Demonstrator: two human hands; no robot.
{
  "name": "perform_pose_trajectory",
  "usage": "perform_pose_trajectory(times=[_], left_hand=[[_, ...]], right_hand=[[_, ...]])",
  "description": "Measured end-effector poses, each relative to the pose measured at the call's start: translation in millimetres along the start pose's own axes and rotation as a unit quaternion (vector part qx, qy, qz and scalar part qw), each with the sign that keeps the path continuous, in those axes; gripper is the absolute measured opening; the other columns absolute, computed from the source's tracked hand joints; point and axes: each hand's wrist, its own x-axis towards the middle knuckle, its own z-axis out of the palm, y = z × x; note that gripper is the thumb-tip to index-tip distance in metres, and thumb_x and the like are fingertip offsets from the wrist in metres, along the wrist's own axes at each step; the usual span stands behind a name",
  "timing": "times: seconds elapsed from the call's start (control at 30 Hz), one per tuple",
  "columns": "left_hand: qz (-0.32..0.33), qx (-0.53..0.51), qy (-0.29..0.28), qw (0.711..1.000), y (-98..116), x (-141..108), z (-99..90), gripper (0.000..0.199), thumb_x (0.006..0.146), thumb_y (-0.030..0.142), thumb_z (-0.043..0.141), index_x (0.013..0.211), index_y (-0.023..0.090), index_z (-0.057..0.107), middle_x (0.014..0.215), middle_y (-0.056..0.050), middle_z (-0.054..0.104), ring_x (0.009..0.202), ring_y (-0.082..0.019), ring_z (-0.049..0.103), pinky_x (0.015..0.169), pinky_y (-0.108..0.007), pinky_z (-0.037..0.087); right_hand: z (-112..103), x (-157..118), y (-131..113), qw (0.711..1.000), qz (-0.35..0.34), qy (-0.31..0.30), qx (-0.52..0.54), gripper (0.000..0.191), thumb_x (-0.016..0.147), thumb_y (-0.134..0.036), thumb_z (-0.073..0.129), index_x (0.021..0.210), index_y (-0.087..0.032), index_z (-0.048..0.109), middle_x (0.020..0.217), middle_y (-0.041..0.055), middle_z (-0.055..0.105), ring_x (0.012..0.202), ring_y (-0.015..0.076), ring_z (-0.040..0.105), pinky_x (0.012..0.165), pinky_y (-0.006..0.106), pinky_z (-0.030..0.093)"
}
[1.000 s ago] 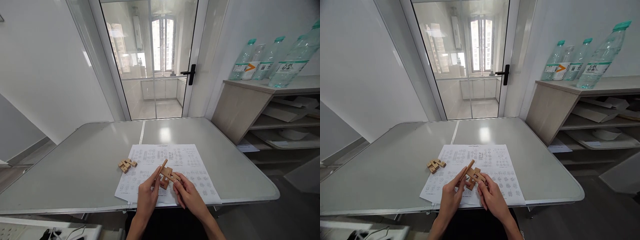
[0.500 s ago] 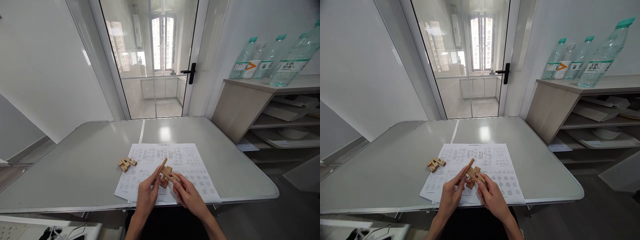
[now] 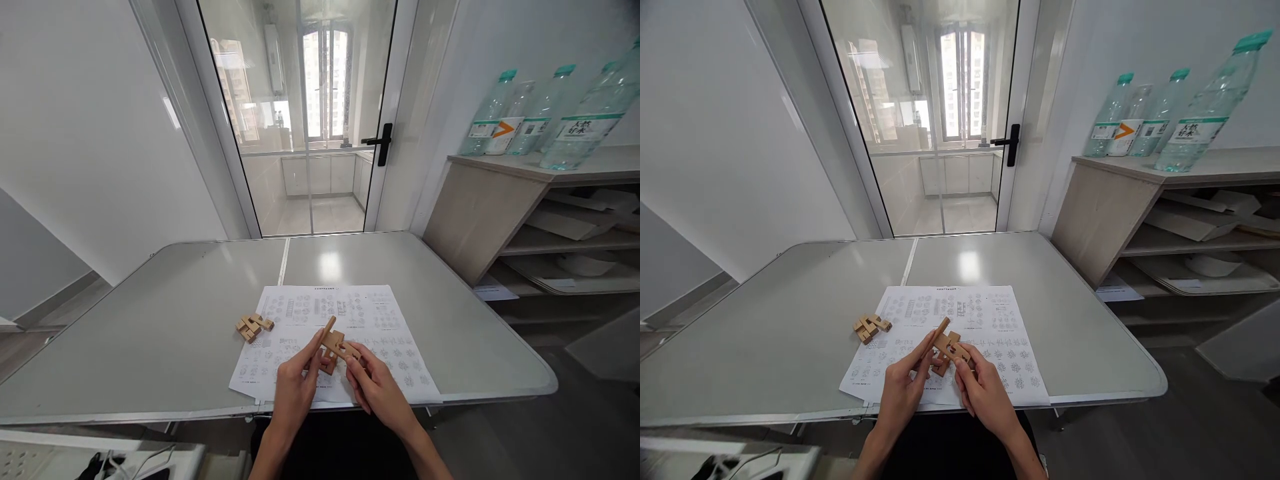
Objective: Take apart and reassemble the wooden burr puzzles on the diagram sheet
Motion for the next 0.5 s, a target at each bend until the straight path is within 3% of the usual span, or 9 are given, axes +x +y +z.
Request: perform_pose_trajectory(times=[0.13, 0.33, 0.5], left_hand=[[-0.005, 0.002, -0.003, 1.0, 0.2, -0.4, -0.4, 0.046, 0.107, 0.036, 0.051, 0.153, 0.032, 0.053, 0.135, -0.003, 0.074, 0.105, -0.022, 0.079, 0.092, -0.031, 0.063], [0.012, -0.008, -0.017, 1.0, 0.6, 1.1, -1.9, 0.044, 0.107, 0.036, 0.052, 0.151, 0.032, 0.056, 0.144, -0.002, 0.068, 0.118, -0.024, 0.074, 0.106, -0.038, 0.058], [0.009, -0.01, -0.018, 1.0, 0.1, 1.7, -1.6, 0.044, 0.107, 0.037, 0.052, 0.151, 0.033, 0.056, 0.139, -0.002, 0.072, 0.111, -0.022, 0.077, 0.102, -0.037, 0.061]], right_hand=[[3.0, -1.5, -1.2, 1.0, -0.003, 0.005, -0.013, 0.056, 0.1, -0.068, 0.051, 0.133, -0.024, 0.057, 0.066, -0.0066, 0.048, 0.039, 0.0079, 0.036, 0.037, 0.023, 0.031], [0.7, -2.4, -4.2, 1.0, 0.016, -0.013, 0.015, 0.053, 0.099, -0.068, 0.054, 0.128, -0.024, 0.058, 0.066, -0.0067, 0.046, 0.04, 0.0067, 0.032, 0.037, 0.022, 0.026], [0.1, -0.9, -3.6, 1.0, 0.02, -0.007, 0.019, 0.054, 0.097, -0.069, 0.055, 0.125, -0.024, 0.06, 0.064, -0.0068, 0.046, 0.038, 0.0073, 0.034, 0.036, 0.023, 0.026]])
